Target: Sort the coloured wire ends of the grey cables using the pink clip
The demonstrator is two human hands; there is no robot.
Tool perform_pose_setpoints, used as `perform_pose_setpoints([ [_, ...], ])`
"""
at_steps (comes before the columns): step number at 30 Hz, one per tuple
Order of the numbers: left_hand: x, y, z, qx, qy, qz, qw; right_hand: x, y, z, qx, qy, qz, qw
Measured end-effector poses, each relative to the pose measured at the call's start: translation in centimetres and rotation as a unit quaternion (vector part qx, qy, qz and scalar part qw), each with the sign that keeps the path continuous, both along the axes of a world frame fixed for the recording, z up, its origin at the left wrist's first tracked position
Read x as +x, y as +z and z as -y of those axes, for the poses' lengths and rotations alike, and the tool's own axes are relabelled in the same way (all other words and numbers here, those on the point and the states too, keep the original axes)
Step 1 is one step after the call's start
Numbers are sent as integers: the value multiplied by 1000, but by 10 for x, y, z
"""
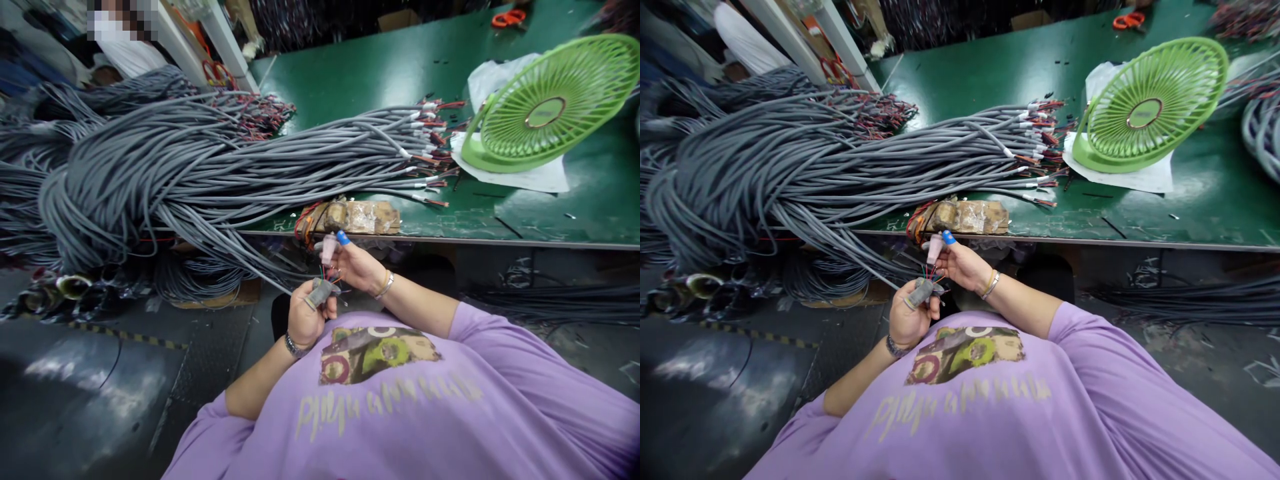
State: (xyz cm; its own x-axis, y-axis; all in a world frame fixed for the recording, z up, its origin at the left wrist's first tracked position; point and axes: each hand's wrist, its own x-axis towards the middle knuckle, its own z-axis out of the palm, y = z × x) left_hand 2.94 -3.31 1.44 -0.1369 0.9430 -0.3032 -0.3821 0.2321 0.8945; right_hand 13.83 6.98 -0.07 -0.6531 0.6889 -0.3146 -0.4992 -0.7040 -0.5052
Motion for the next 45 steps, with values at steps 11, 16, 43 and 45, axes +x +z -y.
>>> perform_pose_setpoints([
  [11, 4, 0, -8, 6, 27, 29, 999, 3, -4, 6, 81, -34, 11, 996],
  [16, 4, -1, -9, 6, 28, 32, 999, 3, -7, 5, 64, -34, 15, 997],
  [43, 2, -8, -11, 5, 23, 45, 999, -19, -4, -3, -18, -64, -32, 997],
  [45, 2, -9, -11, 0, 23, 41, 999, -20, -5, -3, -22, -71, -33, 997],
])
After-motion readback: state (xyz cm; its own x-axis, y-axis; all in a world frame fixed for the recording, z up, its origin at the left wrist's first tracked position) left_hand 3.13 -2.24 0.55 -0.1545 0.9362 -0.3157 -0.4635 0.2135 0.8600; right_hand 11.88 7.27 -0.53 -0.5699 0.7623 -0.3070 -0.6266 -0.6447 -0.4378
